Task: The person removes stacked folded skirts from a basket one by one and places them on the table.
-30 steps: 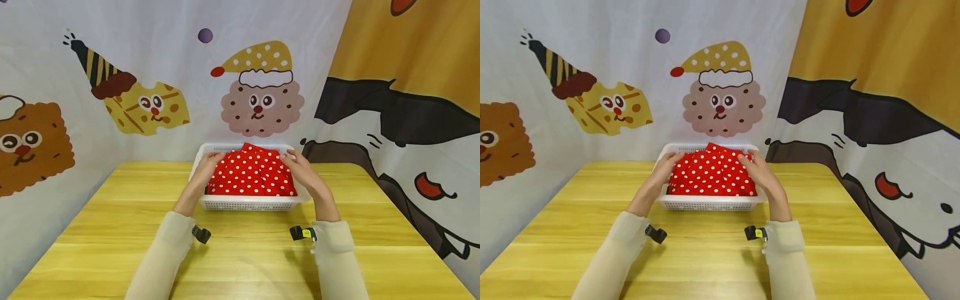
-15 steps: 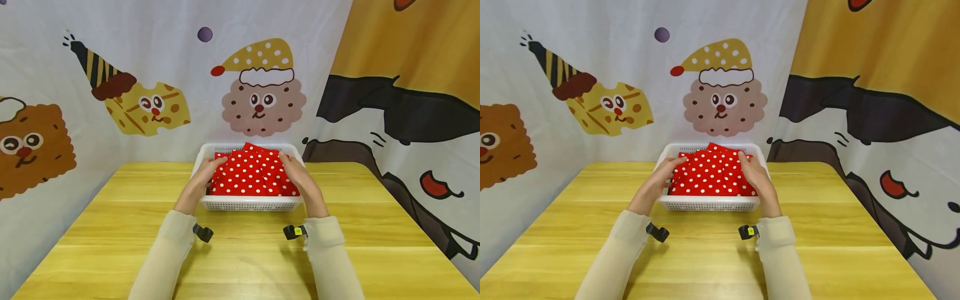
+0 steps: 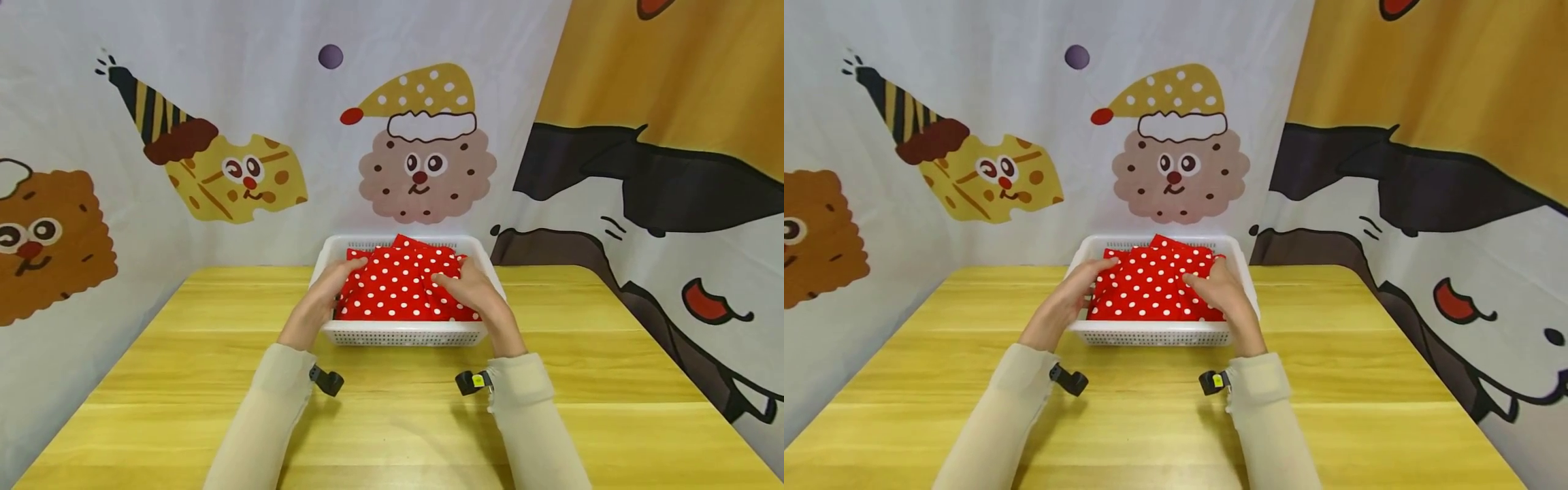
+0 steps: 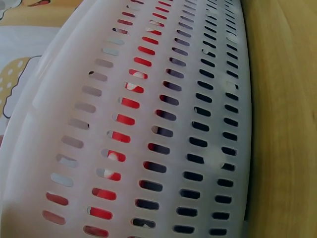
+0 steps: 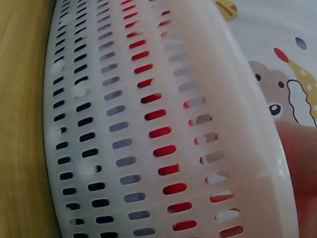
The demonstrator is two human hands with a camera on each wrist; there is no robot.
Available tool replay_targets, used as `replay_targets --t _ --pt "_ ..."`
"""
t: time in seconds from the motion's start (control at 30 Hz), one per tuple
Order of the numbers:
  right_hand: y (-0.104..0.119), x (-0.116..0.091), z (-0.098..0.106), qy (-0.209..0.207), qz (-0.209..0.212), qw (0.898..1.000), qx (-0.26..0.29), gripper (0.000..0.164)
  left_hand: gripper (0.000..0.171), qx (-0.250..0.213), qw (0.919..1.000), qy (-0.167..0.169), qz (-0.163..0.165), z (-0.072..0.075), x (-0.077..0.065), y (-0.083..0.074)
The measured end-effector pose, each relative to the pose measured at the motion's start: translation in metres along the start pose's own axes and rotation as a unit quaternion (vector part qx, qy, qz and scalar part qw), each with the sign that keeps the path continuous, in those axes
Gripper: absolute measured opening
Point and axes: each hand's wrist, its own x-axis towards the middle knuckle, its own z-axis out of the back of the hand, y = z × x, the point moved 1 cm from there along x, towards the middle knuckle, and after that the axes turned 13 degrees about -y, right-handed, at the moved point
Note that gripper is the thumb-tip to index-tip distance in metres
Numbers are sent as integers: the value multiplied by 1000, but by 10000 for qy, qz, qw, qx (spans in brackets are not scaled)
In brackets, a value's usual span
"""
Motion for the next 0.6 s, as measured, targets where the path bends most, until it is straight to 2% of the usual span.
replay_targets --t 0.17,0.3,0.4,0.47,0.6 --pt "-4 5 0 -180 -283 9993 192 74 71 -55 9999 -113 -63 0 -1 -2" --pt "-10 12 -2 -402 -278 9933 1043 63 64 -365 9984 -225 -363 1 -3 -4" --pt "-17 16 -3 -194 -231 9873 1559 48 60 -505 9975 -133 -474 2 -3 -5" --pt "-18 18 -4 80 -178 9849 1719 40 59 -445 9982 11 -404 3 -3 -5" --pt "-19 19 -5 337 -117 9814 1887 42 64 -144 9991 356 -183 4 -1 -4"
